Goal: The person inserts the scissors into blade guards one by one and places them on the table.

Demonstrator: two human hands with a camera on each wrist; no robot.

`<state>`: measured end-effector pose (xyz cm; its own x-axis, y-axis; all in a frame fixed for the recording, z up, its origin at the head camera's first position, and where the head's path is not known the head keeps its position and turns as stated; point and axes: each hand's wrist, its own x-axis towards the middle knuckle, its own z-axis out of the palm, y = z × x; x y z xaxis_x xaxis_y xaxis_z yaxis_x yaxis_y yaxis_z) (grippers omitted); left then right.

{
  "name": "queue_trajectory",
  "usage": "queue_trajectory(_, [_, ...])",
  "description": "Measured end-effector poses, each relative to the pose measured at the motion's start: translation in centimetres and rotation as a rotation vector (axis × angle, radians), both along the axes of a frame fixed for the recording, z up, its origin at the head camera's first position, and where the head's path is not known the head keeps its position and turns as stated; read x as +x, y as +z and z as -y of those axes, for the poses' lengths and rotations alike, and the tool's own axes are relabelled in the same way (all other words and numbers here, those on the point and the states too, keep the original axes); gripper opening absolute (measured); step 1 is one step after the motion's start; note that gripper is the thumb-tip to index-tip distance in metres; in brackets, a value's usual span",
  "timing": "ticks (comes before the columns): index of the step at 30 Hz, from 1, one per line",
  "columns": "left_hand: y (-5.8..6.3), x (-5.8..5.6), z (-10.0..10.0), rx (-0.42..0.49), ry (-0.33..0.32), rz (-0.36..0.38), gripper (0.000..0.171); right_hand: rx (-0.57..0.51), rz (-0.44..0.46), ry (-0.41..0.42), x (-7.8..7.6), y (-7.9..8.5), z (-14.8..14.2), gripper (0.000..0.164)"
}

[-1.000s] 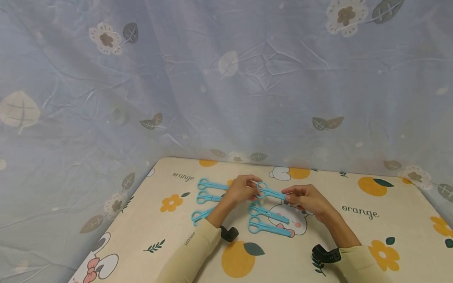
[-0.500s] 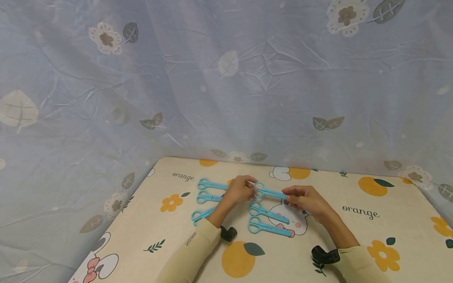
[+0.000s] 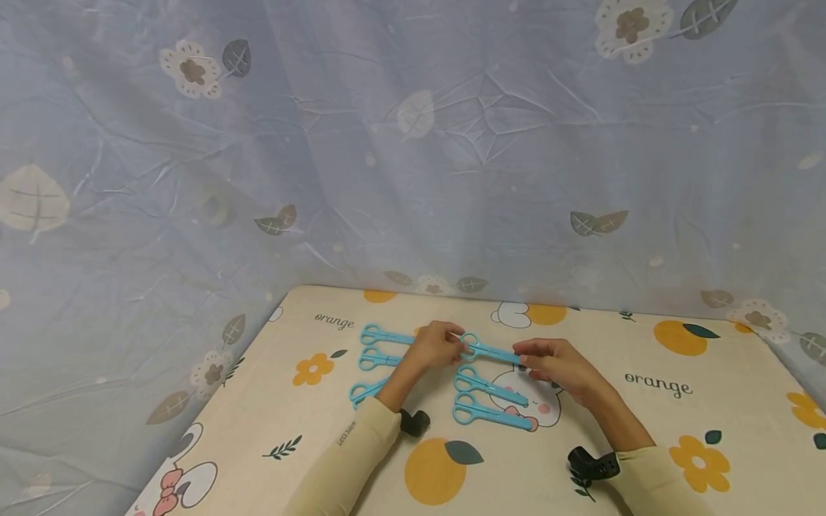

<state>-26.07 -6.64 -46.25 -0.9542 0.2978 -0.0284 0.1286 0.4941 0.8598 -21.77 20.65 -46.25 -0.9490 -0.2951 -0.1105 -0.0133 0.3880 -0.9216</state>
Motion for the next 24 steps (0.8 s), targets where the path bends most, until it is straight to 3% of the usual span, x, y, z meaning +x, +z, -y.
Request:
queue_trajectory(10, [0.9,0.3,0.2,-0.154,-0.035,0.029,0.050,0.025,0.004,0.017,0.2,0.3,0.1,0.041])
queue_trajectory(24, [1.3,0.6,0.4,-0.243,-0.038,-0.004,0.049,0.057,0.000,0.035,0.5,0.6,0.2,0.037])
